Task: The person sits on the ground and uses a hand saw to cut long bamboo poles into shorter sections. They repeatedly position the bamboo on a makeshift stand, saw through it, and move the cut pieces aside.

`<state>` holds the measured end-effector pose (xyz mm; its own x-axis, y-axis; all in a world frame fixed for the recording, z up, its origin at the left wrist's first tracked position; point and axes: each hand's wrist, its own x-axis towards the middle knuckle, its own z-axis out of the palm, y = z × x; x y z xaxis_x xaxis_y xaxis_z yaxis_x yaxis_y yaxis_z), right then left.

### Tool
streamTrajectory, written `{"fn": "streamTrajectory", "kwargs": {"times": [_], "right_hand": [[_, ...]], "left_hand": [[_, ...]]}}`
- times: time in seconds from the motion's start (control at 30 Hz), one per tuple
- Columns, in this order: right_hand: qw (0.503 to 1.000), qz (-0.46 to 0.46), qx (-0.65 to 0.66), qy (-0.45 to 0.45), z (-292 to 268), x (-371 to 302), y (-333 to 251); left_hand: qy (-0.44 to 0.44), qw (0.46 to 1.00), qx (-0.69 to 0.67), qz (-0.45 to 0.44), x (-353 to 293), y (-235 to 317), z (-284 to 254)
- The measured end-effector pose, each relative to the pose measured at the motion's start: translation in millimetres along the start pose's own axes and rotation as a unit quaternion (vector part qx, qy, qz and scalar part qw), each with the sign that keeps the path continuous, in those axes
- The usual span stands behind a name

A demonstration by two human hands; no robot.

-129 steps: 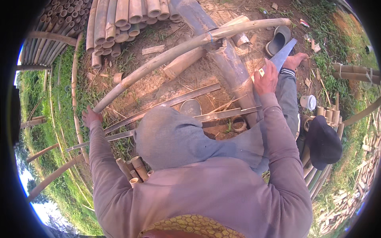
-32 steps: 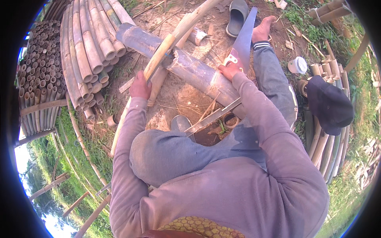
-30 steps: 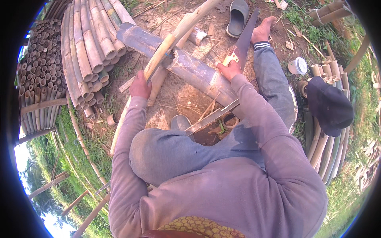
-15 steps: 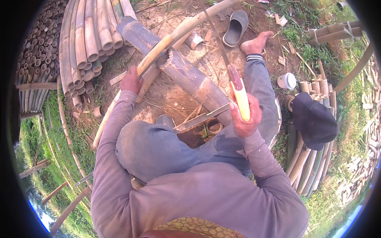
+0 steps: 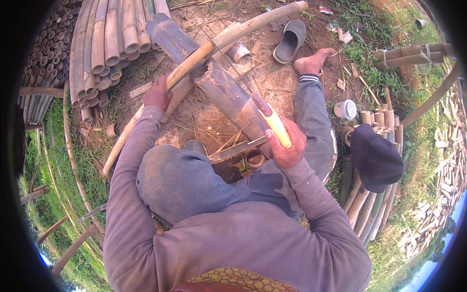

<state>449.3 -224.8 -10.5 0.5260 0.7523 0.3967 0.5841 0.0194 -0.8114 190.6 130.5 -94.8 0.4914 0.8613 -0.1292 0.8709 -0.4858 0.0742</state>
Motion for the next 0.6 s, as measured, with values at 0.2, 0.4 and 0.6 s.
{"fn": "streamTrajectory", "kwargs": {"times": [0.2,0.4,0.6], "right_hand": [[0.999,-0.021,-0.007,-0.045,-21,-5,1],[0.995,0.071,0.005,-0.068,28,47,13],[0.999,0.022,0.008,-0.031,34,51,-6]], "left_hand": [[0.014,1.0,-0.001,0.01,-4,-6,7],[0.008,1.0,-0.002,0.012,0,-2,9],[0.0,1.0,-0.003,-0.007,4,-3,-1]]}}
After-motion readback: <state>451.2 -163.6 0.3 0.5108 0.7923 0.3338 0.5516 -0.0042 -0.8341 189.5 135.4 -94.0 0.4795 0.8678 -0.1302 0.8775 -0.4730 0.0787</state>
